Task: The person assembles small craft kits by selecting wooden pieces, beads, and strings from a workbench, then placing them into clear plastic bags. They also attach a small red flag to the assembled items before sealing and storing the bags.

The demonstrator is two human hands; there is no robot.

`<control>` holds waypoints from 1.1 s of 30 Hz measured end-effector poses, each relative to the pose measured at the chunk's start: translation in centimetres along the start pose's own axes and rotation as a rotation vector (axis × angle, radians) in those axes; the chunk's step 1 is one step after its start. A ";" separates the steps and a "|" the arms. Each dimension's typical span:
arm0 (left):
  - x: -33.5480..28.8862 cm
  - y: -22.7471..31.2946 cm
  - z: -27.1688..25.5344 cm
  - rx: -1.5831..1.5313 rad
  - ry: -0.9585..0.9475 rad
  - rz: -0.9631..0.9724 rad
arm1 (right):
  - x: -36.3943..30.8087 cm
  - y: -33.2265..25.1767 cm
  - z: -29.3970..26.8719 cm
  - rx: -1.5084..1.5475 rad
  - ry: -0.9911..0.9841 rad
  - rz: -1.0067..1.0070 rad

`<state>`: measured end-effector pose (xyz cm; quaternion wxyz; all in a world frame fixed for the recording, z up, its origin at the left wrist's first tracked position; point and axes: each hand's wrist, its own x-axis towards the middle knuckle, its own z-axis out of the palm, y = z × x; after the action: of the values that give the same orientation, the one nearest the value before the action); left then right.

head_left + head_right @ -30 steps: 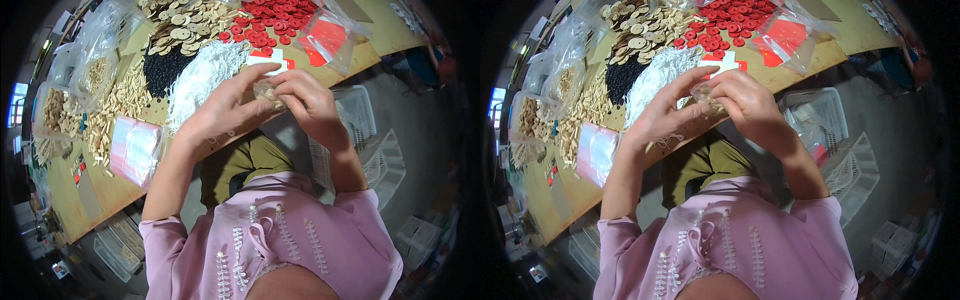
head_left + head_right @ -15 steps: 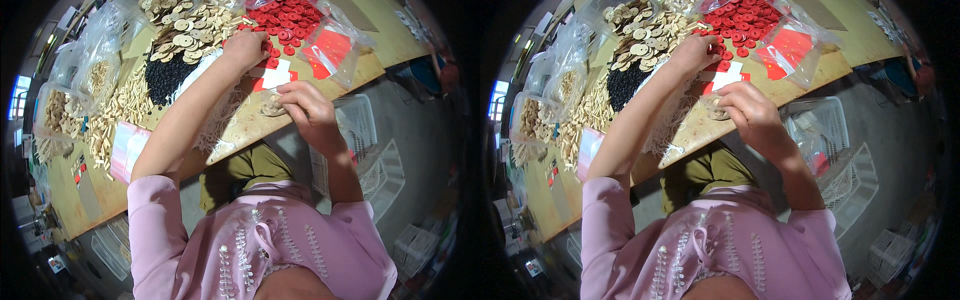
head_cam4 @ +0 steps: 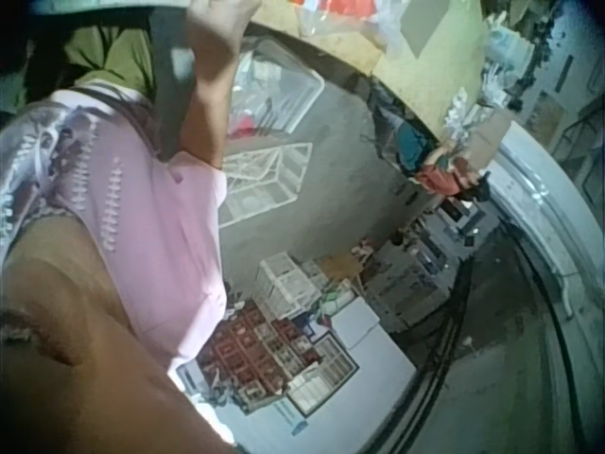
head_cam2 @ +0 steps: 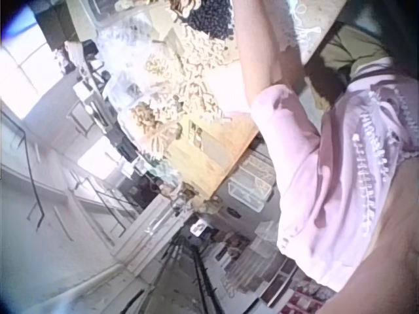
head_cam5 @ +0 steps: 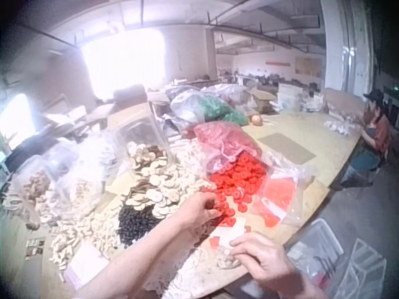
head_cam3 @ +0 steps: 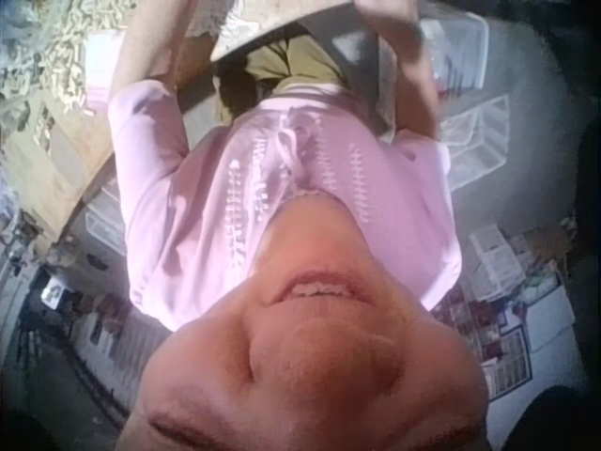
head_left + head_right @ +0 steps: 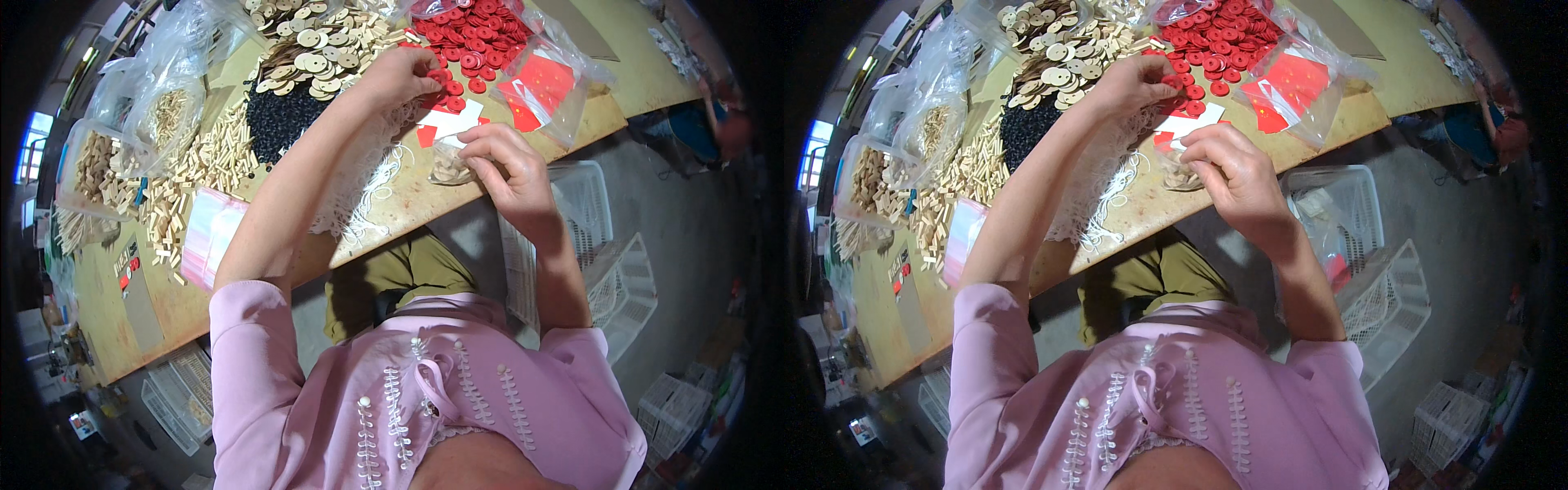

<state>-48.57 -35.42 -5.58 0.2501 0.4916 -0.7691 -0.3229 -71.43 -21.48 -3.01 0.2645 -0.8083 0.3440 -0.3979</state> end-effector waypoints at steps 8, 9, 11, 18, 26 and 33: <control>-8.9 7.1 -3.3 -0.430 0.105 0.282 | 1.2 -0.7 0.3 -0.006 -0.012 -0.075; -10.1 7.9 -3.7 -0.297 0.114 0.253 | 1.3 -1.1 0.4 -0.018 -0.022 -0.074; -11.8 8.0 -3.2 -0.168 0.178 0.267 | 1.4 -1.9 0.7 0.014 -0.057 -0.041; -15.2 7.1 -4.1 -0.099 0.178 0.144 | 1.4 -3.9 2.4 0.098 -0.127 0.006; -18.3 8.0 -5.9 -0.052 0.190 0.202 | 1.5 -5.6 3.1 0.028 -0.133 -0.120; -20.3 7.3 -4.5 0.123 0.192 0.341 | 1.1 -6.6 3.7 0.065 -0.188 -0.109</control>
<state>-41.81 -15.66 1.48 0.3429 0.3974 -0.8319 -0.1800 -65.57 -17.61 0.14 0.2997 -0.8507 0.2597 -0.3450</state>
